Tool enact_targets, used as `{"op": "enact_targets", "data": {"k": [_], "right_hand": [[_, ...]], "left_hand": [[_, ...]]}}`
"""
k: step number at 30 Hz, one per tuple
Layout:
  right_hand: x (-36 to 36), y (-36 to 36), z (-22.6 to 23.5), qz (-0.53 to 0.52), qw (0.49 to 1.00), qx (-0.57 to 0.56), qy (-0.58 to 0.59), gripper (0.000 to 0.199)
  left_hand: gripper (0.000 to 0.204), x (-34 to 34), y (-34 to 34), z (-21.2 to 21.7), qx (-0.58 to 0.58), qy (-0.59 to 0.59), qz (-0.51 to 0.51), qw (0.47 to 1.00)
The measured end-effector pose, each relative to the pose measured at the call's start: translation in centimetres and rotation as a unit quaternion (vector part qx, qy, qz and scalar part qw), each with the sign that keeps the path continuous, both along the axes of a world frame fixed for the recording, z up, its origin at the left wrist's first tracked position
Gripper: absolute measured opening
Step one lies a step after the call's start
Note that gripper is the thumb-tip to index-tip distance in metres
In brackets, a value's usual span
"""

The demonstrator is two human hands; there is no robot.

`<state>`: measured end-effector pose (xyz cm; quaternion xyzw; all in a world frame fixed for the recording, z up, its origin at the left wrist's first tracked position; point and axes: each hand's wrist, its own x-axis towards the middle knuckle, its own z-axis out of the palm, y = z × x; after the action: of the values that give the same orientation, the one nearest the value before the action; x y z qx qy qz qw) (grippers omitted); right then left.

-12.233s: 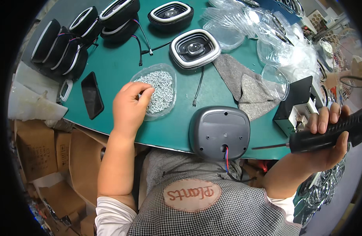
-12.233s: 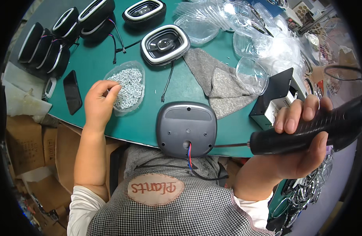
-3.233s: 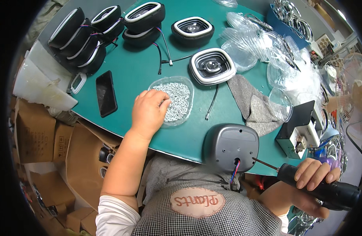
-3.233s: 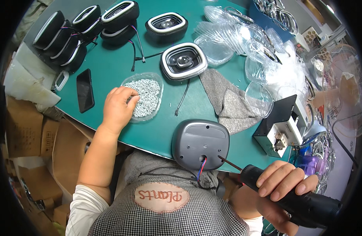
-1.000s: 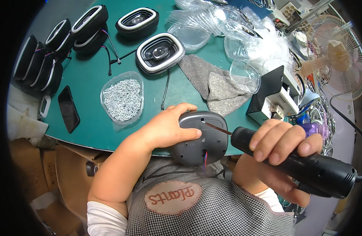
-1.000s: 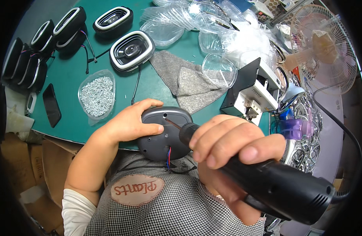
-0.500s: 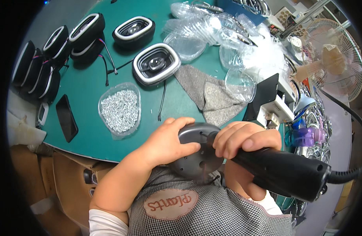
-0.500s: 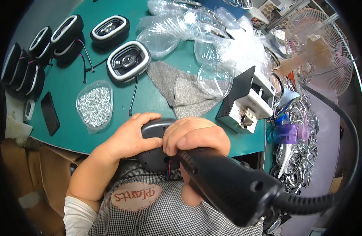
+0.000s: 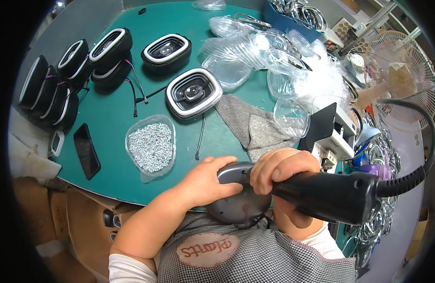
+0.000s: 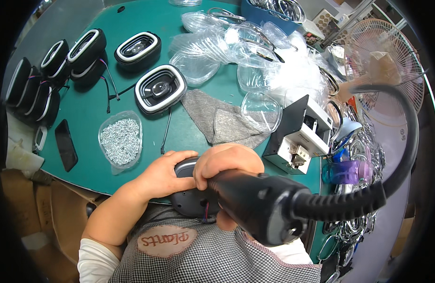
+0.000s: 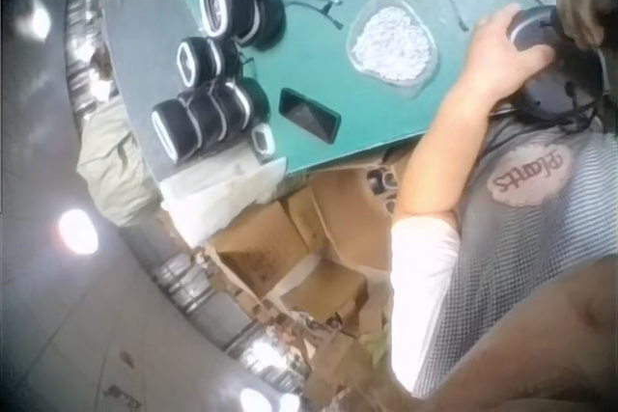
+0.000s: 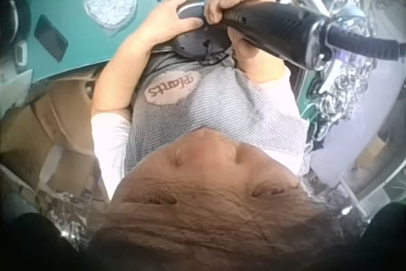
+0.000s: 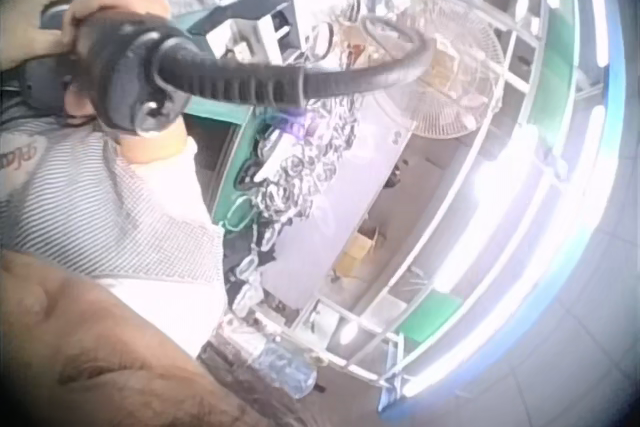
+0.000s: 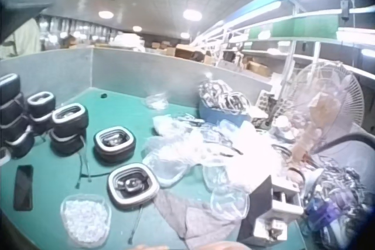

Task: The person assembles plastic housing components by securing them together with screws using an electric screwdriver.

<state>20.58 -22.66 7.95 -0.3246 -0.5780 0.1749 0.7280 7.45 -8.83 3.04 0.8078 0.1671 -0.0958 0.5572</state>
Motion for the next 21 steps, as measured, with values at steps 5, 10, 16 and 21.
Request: {"op": "enact_targets", "data": {"k": [5, 10, 16, 21], "right_hand": [[1.5, 0.8, 0.1, 0.068, 0.996, -0.024, -0.055, 0.072], [1.0, 0.3, -0.8, 0.033, 0.999, 0.004, -0.014, 0.068], [2.2, 1.0, 0.0, 0.087, 0.996, -0.021, -0.029, 0.056], [2.4, 1.0, -0.6, 0.085, 0.996, -0.021, -0.027, 0.061]], "left_hand": [[0.076, 0.0, 0.1, -0.4, -0.011, 0.008, -0.007, 1.000], [0.076, 0.1, 0.0, -0.2, -0.016, 0.017, -0.003, 1.000], [0.076, 0.2, 0.0, -0.2, -0.023, 0.009, 0.007, 1.000], [0.076, 0.3, -0.1, -0.2, -0.016, 0.010, 0.014, 1.000]]}}
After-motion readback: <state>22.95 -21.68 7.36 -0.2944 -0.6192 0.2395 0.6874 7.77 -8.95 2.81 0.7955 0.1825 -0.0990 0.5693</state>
